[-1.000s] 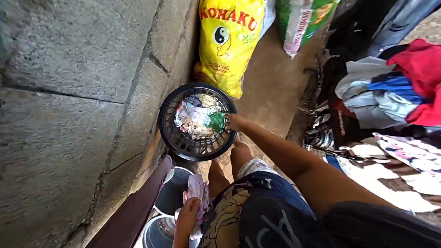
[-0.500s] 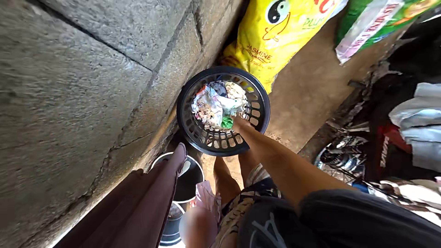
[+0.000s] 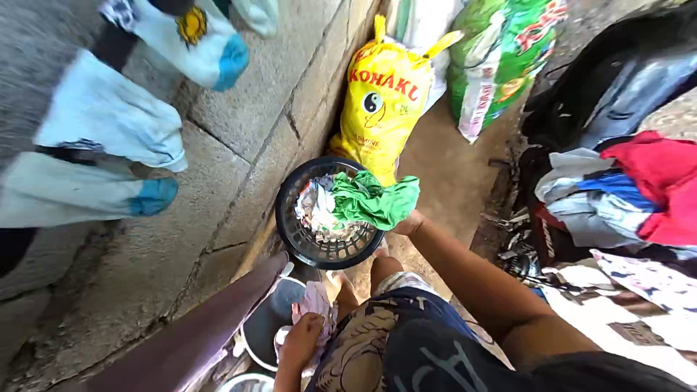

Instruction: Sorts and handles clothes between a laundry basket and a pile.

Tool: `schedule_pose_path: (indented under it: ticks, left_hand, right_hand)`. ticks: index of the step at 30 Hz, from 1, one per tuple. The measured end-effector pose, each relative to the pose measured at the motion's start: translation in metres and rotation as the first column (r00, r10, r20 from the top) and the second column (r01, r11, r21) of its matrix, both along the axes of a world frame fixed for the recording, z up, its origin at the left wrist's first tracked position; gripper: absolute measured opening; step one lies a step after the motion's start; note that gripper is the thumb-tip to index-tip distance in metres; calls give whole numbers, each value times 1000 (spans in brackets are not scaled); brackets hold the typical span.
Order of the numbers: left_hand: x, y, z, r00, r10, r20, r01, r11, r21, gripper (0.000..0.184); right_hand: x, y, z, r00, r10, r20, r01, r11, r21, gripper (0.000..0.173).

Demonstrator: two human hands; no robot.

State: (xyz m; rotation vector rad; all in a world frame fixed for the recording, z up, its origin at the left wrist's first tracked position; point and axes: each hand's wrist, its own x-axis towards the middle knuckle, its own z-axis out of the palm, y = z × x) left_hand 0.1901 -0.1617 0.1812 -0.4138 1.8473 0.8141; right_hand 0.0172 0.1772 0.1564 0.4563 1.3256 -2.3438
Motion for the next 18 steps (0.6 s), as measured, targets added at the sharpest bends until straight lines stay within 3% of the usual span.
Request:
schedule_pose_path:
  ticks: [1,2,4,6,8,9,10,12,13,14,17,18]
  left_hand:
    - [-5,0,2,1000,-29,-12,29,1000,1,44]
    - [-8,0,4,998,-56,-26,56,998,1,44]
    - [-14,0,7,993,-107,-56,107,994,1,45]
    - [-19,0,6,986,-141,-88,142,990,-5,45]
    - [-22,-2,3,981,-166,-103,166,986,-7,45]
    - [-23,-3,2,976,-184,-118,185,983,-2,45]
    - [-24,-3,0,969,-204,-142,207,978,2,45]
    - [-30,0,-3,950,-260,-174,267,964,14,44]
    - [-34,3,-3,940,-288,-182,296,955,19,45]
    - [-38,7,-1,931,-315,-185,324,946,19,45]
    - [-49,16,0,899,-388,-205,401,916,24,46]
    - [-51,18,-1,888,-410,-207,424,906,22,46]
  right_hand:
    - [3,-1,8,1000,-14,6,12,972,234,24]
    - [2,-1,17,999,22,46,-42,872,488,31]
    - [-2,2,42,982,75,171,-177,670,721,32]
    - [5,9,64,997,-27,73,-30,733,680,33]
    - [19,14,84,987,-147,-68,161,865,474,32]
    - [25,17,91,981,-167,-104,196,872,448,32]
    - [31,22,95,984,-133,-120,177,825,536,34]
    - [39,36,105,999,47,-12,-20,621,784,43]
    - [45,41,109,995,84,46,-86,570,817,46]
    - [53,44,115,996,75,44,-80,594,800,46]
    - [82,56,117,987,-82,-137,147,804,577,34]
    - [89,63,114,988,-63,-142,137,787,601,34]
